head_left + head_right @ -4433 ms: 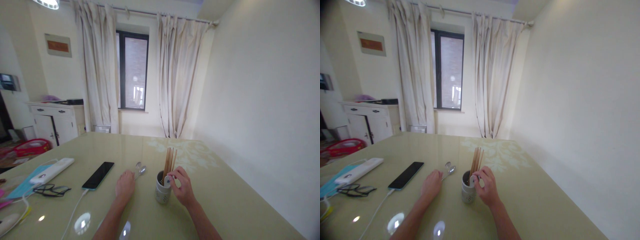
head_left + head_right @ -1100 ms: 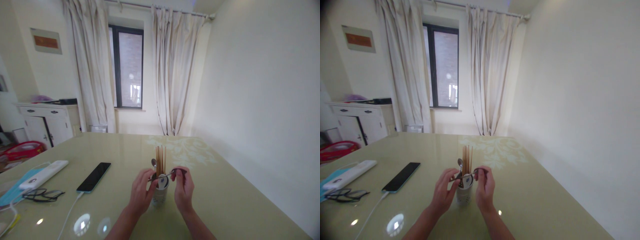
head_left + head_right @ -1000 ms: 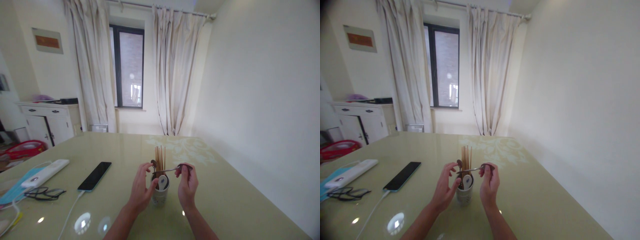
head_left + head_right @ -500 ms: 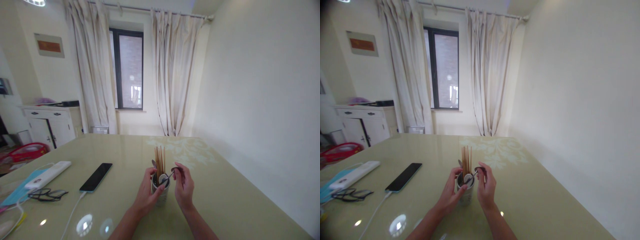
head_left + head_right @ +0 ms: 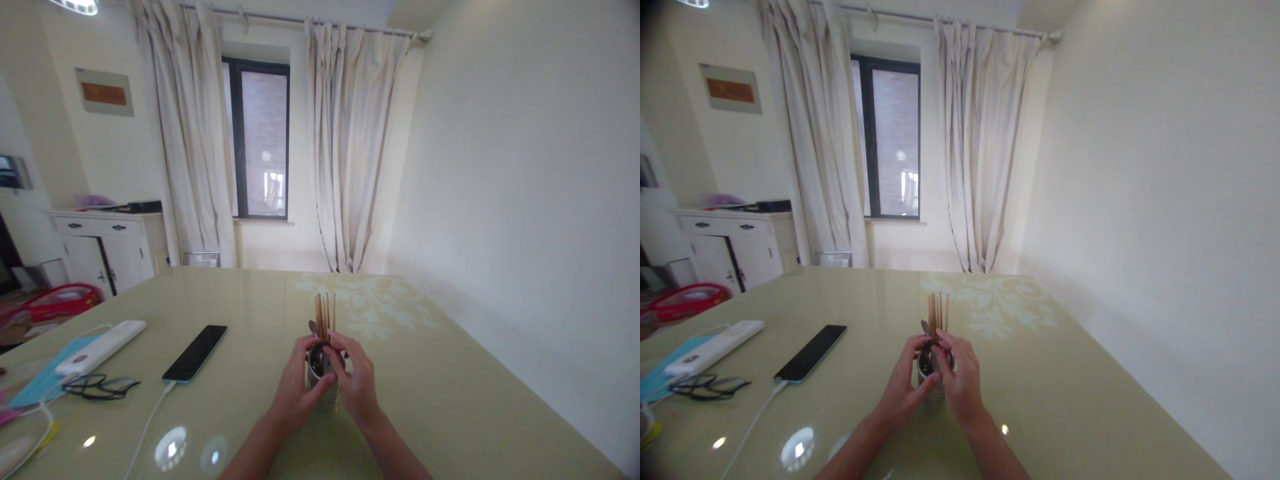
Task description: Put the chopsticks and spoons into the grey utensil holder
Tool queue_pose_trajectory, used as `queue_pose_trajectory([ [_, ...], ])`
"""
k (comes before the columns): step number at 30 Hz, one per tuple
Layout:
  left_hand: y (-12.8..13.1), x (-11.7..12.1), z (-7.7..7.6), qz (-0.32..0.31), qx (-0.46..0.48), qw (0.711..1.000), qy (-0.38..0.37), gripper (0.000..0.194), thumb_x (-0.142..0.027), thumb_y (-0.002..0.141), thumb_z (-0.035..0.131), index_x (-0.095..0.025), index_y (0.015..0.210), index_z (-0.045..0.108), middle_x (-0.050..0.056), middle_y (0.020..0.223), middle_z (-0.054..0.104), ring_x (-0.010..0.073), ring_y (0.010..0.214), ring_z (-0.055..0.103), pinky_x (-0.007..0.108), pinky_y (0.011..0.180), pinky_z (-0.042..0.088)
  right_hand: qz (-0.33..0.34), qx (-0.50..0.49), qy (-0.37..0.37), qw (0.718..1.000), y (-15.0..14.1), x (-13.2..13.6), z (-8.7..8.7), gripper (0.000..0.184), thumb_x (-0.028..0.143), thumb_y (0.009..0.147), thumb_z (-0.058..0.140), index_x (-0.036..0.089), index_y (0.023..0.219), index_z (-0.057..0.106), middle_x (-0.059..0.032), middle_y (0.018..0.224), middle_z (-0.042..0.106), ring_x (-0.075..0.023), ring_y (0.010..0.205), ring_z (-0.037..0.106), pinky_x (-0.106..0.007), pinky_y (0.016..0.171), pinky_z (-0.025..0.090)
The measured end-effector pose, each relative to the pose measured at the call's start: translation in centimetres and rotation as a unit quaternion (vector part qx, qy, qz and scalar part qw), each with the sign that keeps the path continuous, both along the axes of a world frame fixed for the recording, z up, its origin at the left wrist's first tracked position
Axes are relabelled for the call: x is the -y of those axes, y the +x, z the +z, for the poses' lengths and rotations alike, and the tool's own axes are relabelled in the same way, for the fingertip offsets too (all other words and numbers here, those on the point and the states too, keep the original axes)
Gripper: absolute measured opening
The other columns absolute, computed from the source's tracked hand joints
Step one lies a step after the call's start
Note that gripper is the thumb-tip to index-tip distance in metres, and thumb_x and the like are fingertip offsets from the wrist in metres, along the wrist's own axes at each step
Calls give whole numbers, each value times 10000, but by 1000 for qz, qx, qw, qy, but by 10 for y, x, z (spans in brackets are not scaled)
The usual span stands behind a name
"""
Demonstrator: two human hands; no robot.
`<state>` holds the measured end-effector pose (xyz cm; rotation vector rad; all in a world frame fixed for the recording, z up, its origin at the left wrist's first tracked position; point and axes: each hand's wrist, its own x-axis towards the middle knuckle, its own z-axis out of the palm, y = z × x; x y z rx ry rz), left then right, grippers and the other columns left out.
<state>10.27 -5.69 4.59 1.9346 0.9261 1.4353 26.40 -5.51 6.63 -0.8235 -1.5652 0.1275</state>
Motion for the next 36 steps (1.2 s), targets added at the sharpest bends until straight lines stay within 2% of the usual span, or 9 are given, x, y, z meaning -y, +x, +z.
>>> queue_pose_trajectory([
  [5, -1, -1, -6, 23, -3, 999, -29, 695, -527, 907, 730, -206, 1451, 438, 173, 1384, 635, 329, 1257, 638, 510, 1075, 505, -31, 25, -4, 999, 1, 0, 3, 118, 288, 1013, 683, 260, 1054, 790, -71, 945, 754, -250, 906, 686, -400, 824, 589],
  [11, 0, -3, -10, 30, 5, 999, -33, 803, -553, 884, 749, -209, 1506, 376, 195, 1477, 578, 341, 1310, 622, 519, 1094, 500, -36, 0, -27, 999, -1, 2, 7, 169, 321, 1027, 650, 267, 1093, 796, -70, 985, 664, -244, 938, 642, -377, 832, 570],
  [14, 0, -6, -12, 20, 19, 999, -42, 865, -551, 864, 772, -220, 1535, 338, 188, 1440, 603, 352, 1304, 623, 537, 1078, 507, -35, -33, -49, 998, 5, -1, 6, 196, 376, 1026, 637, 247, 1142, 730, -59, 994, 650, -220, 854, 608, -352, 766, 550],
  [17, -2, -11, -14, 11, 37, 998, -52, 960, -513, 821, 831, -240, 1564, 289, 180, 1433, 594, 348, 1293, 622, 549, 1066, 515, 10, -52, -70, 996, 17, -7, 3, 362, 480, 998, 651, 220, 1250, 652, -73, 1061, 661, -214, 855, 612, -343, 755, 549],
  [21, -5, -19, -16, -7, 82, 994, -79, 1033, -481, 783, 872, -294, 1581, 243, 163, 1501, 520, 311, 1257, 635, 528, 1036, 550, 128, -17, -151, 980, 30, -17, -3, 757, 615, 882, 755, 194, 1468, 526, -138, 1261, 682, -282, 1081, 679, -401, 878, 572],
  [25, -9, -25, -16, -43, 112, 986, -116, 1070, -463, 792, 865, -315, 1605, 186, 139, 1456, 540, 292, 1256, 647, 522, 1069, 544, 182, 7, -196, 963, 24, -20, -10, 900, 519, 788, 878, 188, 1519, 471, -174, 1356, 690, -328, 1183, 693, -474, 993, 564],
  [30, -14, -30, -21, -53, 89, 986, -131, 1134, -354, 767, 879, -322, 1639, 155, 145, 1462, 536, 303, 1293, 630, 540, 1110, 511, 138, 3, -200, 970, 13, -19, -13, 761, 331, 766, 875, 175, 1426, 528, -151, 1269, 746, -309, 1120, 728, -470, 992, 577],
  [34, -18, -34, -37, -65, -20, 989, -129, 1251, -202, 680, 905, -306, 1667, 142, 165, 1523, 504, 316, 1317, 599, 544, 1147, 471, 88, 19, -230, 969, 19, -25, -14, 717, 359, 776, 835, 164, 1392, 523, -148, 1241, 751, -299, 1090, 734, -460, 980, 579],
  [36, -21, -36, -44, -45, -65, 990, -119, 1233, -210, 698, 886, -291, 1674, 136, 163, 1517, 512, 314, 1301, 599, 549, 1134, 476, 54, 26, -241, 969, 28, -32, -15, 743, 393, 761, 828, 161, 1391, 511, -156, 1235, 752, -304, 1090, 734, -470, 992, 572],
])
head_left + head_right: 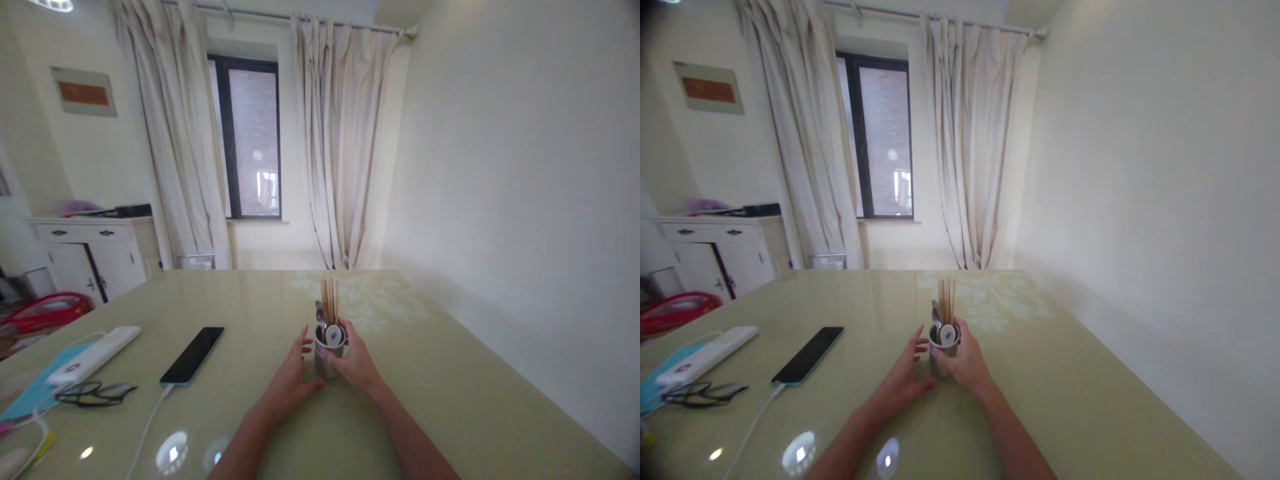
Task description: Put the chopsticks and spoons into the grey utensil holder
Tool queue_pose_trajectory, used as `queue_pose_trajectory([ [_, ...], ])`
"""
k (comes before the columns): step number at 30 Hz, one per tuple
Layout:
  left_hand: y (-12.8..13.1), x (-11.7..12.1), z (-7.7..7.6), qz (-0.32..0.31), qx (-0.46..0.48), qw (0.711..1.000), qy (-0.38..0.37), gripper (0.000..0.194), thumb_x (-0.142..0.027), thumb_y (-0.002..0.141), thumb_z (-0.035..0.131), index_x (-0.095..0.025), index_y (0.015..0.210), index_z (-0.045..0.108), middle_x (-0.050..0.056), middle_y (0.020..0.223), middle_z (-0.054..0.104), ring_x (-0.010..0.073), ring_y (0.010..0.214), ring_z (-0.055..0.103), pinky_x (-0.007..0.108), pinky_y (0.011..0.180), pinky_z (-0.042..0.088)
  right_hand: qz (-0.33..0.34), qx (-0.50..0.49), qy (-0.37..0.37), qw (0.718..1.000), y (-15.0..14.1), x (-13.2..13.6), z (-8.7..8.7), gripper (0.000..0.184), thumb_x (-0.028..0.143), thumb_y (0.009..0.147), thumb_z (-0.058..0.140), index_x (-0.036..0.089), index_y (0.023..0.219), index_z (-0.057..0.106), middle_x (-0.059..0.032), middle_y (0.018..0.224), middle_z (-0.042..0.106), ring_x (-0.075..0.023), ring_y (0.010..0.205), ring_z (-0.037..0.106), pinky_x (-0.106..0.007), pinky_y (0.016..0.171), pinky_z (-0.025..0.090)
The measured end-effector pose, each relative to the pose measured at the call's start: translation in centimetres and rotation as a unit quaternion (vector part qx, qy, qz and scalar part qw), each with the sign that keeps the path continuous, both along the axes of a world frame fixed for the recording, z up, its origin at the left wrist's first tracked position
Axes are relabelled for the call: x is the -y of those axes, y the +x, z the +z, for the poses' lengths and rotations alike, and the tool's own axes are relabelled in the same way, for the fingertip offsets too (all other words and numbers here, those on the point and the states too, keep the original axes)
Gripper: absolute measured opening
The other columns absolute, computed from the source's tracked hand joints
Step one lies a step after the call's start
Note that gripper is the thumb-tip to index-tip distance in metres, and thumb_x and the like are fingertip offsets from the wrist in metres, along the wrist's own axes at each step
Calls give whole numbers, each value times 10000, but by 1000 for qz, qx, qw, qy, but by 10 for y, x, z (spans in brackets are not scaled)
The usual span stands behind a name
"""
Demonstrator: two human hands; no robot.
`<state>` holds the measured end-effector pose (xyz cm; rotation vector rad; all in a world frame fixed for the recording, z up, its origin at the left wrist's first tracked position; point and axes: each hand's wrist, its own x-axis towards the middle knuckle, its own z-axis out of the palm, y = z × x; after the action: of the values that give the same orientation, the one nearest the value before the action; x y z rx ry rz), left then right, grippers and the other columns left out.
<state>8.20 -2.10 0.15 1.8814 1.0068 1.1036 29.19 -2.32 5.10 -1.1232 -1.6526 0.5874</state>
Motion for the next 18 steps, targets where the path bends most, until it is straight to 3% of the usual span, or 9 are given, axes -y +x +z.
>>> queue_pose_trajectory([
  [4, -4, -2, -4, 52, -45, 997, 46, 1074, -290, 820, 778, -272, 1673, 126, 143, 1465, 545, 281, 1248, 608, 533, 1098, 501, -61, 7, -9, 998, 29, -16, -1, 768, 447, 752, 790, 150, 1397, 498, -170, 1227, 762, -317, 1087, 744, -483, 994, 572],
  [8, -6, -2, -3, 69, -76, 993, 66, 938, -297, 886, 676, -264, 1664, 153, 132, 1420, 571, 246, 1175, 626, 500, 1071, 519, -169, 4, -21, 985, 67, -29, 0, 771, 502, 723, 764, 152, 1370, 533, -179, 1175, 785, -343, 1058, 764, -496, 967, 584],
  [13, -6, -2, -1, 83, -92, 991, 55, 826, -302, 924, 597, -238, 1645, 199, 123, 1387, 594, 217, 1100, 642, 468, 1051, 530, -275, 23, -23, 961, 112, -37, -1, 793, 542, 716, 750, 148, 1375, 552, -173, 1158, 787, -348, 1058, 771, -460, 918, 598],
  [18, -5, 1, 5, 88, -105, 989, 47, 790, -312, 916, 587, -211, 1622, 246, 112, 1330, 631, 207, 1044, 652, 446, 1024, 536, -339, 33, -21, 940, 135, -41, -9, 831, 559, 734, 748, 158, 1428, 530, -178, 1219, 762, -341, 1089, 758, -430, 910, 590],
])
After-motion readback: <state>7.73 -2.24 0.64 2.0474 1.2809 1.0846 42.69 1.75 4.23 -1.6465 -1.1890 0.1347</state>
